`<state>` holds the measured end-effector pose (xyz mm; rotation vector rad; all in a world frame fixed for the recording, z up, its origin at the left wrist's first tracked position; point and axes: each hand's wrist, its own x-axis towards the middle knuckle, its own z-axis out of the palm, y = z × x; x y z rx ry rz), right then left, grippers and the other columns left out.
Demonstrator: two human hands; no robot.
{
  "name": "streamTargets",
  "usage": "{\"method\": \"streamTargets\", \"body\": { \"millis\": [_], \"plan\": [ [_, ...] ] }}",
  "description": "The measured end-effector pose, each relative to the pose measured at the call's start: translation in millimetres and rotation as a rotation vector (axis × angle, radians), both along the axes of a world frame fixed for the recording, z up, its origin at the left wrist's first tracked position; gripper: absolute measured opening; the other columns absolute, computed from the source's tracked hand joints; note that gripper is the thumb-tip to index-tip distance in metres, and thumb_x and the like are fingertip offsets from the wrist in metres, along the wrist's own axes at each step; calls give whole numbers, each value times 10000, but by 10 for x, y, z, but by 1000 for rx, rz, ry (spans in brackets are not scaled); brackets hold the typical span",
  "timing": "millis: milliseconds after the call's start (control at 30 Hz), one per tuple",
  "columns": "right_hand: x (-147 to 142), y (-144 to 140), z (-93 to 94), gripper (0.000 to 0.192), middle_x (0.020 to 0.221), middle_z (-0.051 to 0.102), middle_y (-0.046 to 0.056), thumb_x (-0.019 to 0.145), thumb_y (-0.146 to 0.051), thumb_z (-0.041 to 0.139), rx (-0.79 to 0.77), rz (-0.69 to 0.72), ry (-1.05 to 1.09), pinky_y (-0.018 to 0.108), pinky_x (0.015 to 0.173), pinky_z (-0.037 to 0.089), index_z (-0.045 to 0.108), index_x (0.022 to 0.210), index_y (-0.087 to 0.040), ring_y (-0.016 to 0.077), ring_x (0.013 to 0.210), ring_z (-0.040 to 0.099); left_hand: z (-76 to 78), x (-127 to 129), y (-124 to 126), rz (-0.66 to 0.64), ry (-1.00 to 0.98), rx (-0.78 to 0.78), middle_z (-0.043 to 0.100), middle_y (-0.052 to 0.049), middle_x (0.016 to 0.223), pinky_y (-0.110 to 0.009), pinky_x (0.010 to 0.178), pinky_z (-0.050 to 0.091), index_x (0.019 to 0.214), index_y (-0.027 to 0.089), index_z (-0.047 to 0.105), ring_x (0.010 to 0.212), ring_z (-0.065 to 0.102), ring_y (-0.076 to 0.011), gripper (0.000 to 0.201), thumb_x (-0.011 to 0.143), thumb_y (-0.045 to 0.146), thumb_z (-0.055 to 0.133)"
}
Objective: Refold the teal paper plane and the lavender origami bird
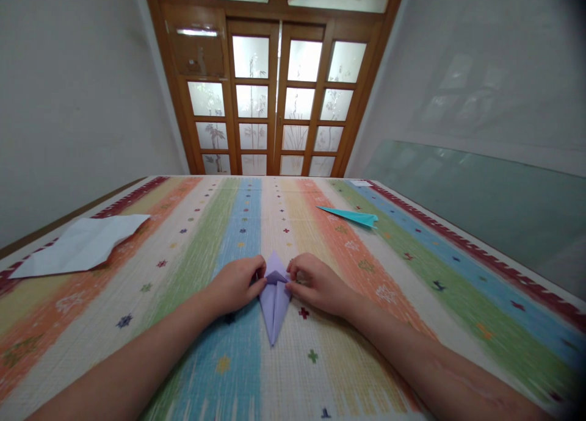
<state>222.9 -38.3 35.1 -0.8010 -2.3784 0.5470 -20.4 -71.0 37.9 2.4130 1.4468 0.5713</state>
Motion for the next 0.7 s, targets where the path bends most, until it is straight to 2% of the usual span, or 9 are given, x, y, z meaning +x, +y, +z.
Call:
{"method": "streamTargets", "body": {
  "millis": [100, 233, 333, 600, 700],
  "plan": [
    [-37, -26, 5, 87, 873, 650, 44, 870, -289, 635, 39, 38, -27, 332, 816, 425, 639, 896, -206, 190, 874, 572, -40, 5, 25, 27, -28, 1, 632, -15, 831, -272, 700, 430, 879, 201, 567, 776, 574, -167, 45, 875, 236, 539],
    [-65, -42, -8, 202, 859, 662, 43, 903, -293, 591, 40, 40, -57, 313, 773, 425, 669, 1071, -213, 180, 823, 580, -46, -9, 35, -43, -65, 27, 640, -37, 924, -288, 820, 443, 894, 203, 663, 909, 589, -178, 132, 865, 164, 540],
    [-63, -42, -12, 263, 855, 679, 45, 923, -298, 557, 19, 22, -90, 296, 739, 424, 668, 1146, -213, 171, 788, 592, -37, -15, 30, -78, -90, 23, 643, -44, 950, -291, 852, 444, 939, 215, 705, 934, 594, -179, 184, 879, 173, 536],
    [-65, -34, -15, 389, 944, 712, 65, 933, -313, 536, -35, 0, -111, 296, 747, 444, 593, 1308, -227, 176, 815, 628, -36, 20, 36, -45, -58, -5, 667, -69, 998, -321, 861, 459, 1177, 228, 664, 941, 608, -197, 302, 951, 301, 477],
    [-76, -25, -35, 406, 995, 712, 79, 938, -328, 530, -41, -24, -103, 304, 750, 447, 571, 1330, -227, 187, 840, 629, -43, 30, 42, -19, -58, -5, 669, -75, 1017, -327, 860, 460, 1212, 224, 642, 937, 609, -200, 332, 966, 343, 453]
  ]
}}
